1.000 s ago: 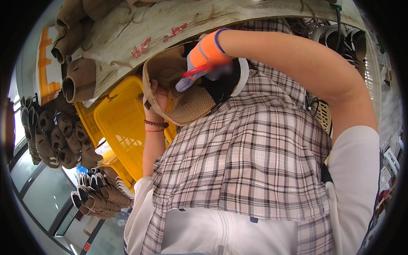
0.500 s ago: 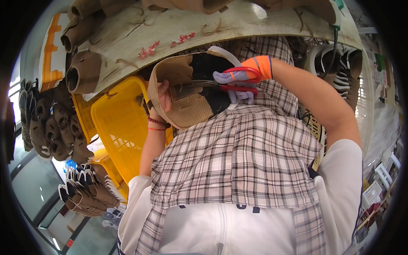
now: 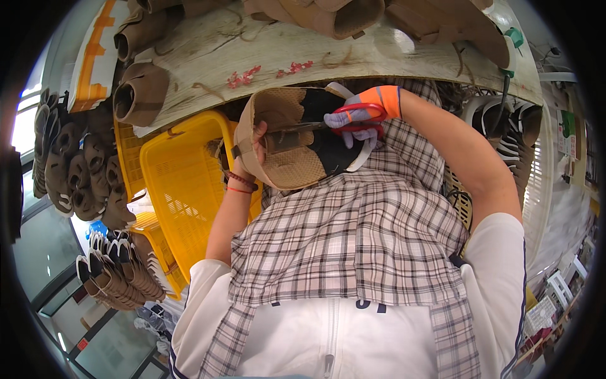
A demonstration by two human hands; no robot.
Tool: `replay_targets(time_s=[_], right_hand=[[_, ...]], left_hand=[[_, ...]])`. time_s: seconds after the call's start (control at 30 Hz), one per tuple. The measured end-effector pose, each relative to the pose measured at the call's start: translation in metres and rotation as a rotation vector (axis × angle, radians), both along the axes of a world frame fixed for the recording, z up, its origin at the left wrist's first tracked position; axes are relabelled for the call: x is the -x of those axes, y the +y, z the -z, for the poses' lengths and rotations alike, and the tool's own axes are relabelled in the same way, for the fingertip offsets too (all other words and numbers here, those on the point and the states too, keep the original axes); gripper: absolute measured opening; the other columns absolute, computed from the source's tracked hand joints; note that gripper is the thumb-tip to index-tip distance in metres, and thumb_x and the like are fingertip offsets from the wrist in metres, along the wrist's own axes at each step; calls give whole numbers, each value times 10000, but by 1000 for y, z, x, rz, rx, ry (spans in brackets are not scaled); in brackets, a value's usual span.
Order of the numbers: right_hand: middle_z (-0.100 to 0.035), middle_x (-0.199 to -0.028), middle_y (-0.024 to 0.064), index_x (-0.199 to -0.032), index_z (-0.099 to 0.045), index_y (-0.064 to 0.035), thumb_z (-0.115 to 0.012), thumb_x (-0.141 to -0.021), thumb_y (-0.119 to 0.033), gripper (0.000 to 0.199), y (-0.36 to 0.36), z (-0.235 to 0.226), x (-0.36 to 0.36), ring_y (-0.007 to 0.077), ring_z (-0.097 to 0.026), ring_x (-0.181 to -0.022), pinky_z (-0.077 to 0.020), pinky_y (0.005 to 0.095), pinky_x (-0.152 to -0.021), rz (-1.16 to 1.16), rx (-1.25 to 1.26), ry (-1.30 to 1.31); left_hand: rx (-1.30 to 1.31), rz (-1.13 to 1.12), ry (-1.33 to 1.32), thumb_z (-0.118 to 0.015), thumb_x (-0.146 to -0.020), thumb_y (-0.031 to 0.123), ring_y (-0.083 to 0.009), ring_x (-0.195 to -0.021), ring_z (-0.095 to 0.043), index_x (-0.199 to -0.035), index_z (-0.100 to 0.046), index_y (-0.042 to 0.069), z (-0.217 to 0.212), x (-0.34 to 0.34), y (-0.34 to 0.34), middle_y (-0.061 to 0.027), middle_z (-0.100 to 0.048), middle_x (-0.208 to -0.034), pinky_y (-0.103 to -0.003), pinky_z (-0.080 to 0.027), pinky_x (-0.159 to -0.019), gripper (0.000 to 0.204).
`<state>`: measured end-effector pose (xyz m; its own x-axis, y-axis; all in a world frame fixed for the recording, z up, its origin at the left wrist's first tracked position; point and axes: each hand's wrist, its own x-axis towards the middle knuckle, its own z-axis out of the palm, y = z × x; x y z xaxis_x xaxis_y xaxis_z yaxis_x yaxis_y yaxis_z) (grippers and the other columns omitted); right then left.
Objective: The person uses shears to trim excess fabric and threads from the interior of brown shoe uppers. They handle the uppers one at a time, cutting along the edges and removing loose material, then placing the finished pieces into a yellow bin.
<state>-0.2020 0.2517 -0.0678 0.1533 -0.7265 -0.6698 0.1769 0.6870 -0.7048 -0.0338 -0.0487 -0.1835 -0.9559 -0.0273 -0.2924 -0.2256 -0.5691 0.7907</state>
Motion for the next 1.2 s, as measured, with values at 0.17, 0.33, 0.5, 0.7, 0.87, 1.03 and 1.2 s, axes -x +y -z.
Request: replay_targets(time_s=[0.17,0.33,0.5,0.7,0.87,1.03,1.2], right_hand=[[-553,-553,75,-835,-687,15,-558,-821,-684,711,-3,-9,-7,182,-588,-519,-494,309,-489,-8,-132,281],[-654,-712,159,-928,-683,-23,-699,-780,-470,471,38,-2,-38,264,-634,-661,-488,388,-621,-47,148,706],[-647,-840,124,-1032,-622,1,-591,-864,-509,538,90,-9,-73,228,-589,-759,-475,350,-716,272,295,452],[-457,-542,17,-984,-619,80,-547,-842,-654,751,92,3,-93,98,-386,-474,-351,254,-467,745,389,100],[-454,-512,14,-963,-633,76,-551,-820,-682,776,87,-7,-94,95,-380,-453,-316,253,-442,816,367,132],[-441,-511,2,-965,-633,74,-514,-827,-700,795,89,6,-95,87,-381,-456,-284,243,-443,834,346,188],[-436,-510,-4,-971,-623,82,-486,-856,-679,782,87,-2,-95,80,-382,-458,-289,239,-450,821,351,202]], left_hand=[[209,-4,-224,-345,-1026,229,-220,-1239,-493,-1406,-389,62,-25,-2,6,-84,-478,-1396,-357,-421,-1027,418],[32,166,172,-357,-1007,313,-232,-1112,-574,-1301,-515,44,-83,-10,-4,-106,-582,-1260,-352,-467,-948,429],[1610,25,1113,-588,-801,122,-193,-826,-660,-1077,-678,36,-268,-1,32,-108,-682,-981,-331,-516,-708,303],[2358,112,1289,-593,-833,121,-287,-955,-655,-1057,-659,49,-345,-7,13,-174,-668,-1056,-428,-493,-952,244],[2458,186,1263,-581,-813,119,-281,-1014,-634,-1109,-643,54,-374,6,-34,-162,-648,-1086,-442,-478,-969,310],[2785,-117,805,-532,-786,23,-283,-921,-636,-1130,-651,115,-396,25,-175,-92,-661,-1076,-395,-506,-864,376],[2692,-269,428,-504,-814,-9,-260,-908,-639,-1124,-663,181,-402,8,-273,-56,-678,-1041,-362,-504,-830,397]])
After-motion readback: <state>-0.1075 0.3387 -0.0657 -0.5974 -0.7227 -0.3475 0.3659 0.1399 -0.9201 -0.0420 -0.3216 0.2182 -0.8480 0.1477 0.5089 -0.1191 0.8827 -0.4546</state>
